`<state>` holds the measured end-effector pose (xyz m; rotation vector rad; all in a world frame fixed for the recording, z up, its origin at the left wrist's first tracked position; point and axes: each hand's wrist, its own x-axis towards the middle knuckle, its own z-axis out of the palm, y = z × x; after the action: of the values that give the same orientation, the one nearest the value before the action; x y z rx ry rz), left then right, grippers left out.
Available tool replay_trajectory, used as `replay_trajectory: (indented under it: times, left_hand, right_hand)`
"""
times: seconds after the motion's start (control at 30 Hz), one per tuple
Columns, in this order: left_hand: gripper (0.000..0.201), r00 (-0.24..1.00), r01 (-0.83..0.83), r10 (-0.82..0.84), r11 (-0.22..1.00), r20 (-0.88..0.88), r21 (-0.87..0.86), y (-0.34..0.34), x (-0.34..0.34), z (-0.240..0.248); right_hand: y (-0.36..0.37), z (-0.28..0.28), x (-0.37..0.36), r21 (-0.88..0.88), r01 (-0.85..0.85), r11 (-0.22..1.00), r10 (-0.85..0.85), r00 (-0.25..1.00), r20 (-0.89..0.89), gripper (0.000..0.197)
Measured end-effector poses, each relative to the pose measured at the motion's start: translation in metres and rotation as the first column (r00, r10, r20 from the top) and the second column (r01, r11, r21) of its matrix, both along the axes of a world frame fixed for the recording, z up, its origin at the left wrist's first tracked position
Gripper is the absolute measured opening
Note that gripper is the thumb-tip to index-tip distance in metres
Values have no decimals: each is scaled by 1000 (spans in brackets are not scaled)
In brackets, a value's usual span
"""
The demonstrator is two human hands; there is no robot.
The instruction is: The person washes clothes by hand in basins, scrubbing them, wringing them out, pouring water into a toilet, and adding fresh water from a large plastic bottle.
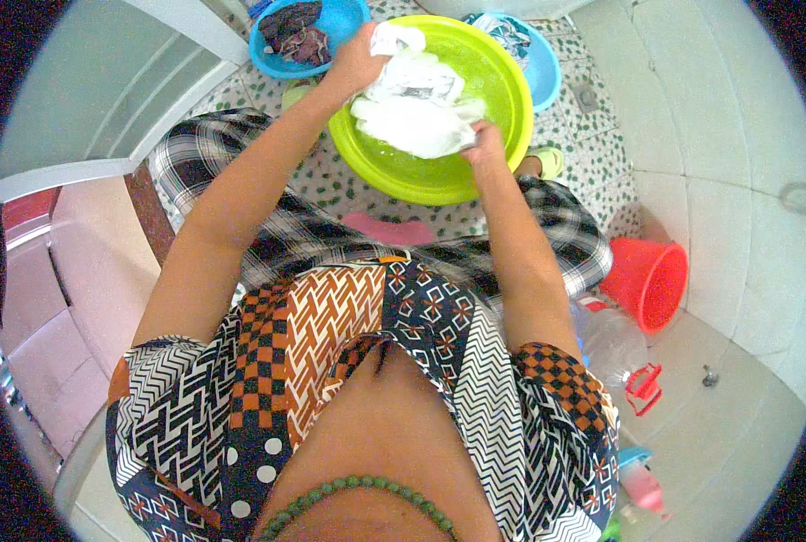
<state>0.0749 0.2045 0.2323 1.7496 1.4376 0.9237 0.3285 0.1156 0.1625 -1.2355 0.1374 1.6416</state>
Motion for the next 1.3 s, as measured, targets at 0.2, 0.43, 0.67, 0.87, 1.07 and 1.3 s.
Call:
replay_trajectory:
  times: [0.2, 0.43, 0.67, 0.87, 1.07, 1.3]
  left_hand:
    - [53, 995, 95, -86, 953, 45, -288, -38, 11, -81]
    - [59, 883, 457, -453, 778, 119, -431, -78, 17, -94]
    - [66, 853, 507, -522, 815, 23, -280, -74, -3, -99]
    - [66, 920, 384, -368, 914, 131, -129, -59, 22, -1]
    - [46, 971, 34, 20, 975, 239, -220, -45, 55, -20]
    - [22, 899, -103, 200, 962, 391, -255, -43, 49, -38]
  right_hand:
    - [29, 151, -36, 235, -224, 946, 165, 955, 245, 30]
    - [40, 262, -36, 528, -658, 537, 263, 725, 636, 21]
    - [45, 336, -54, 581, -647, 493, 37, 683, 729, 21]
    - [56, 287, -69, 585, -607, 538, 248, 777, 579, 28]
    - [65, 259, -106, 573, -530, 625, 376, 848, 374, 43]
    - [95, 211, -91, 428, -746, 511, 148, 566, 811, 25]
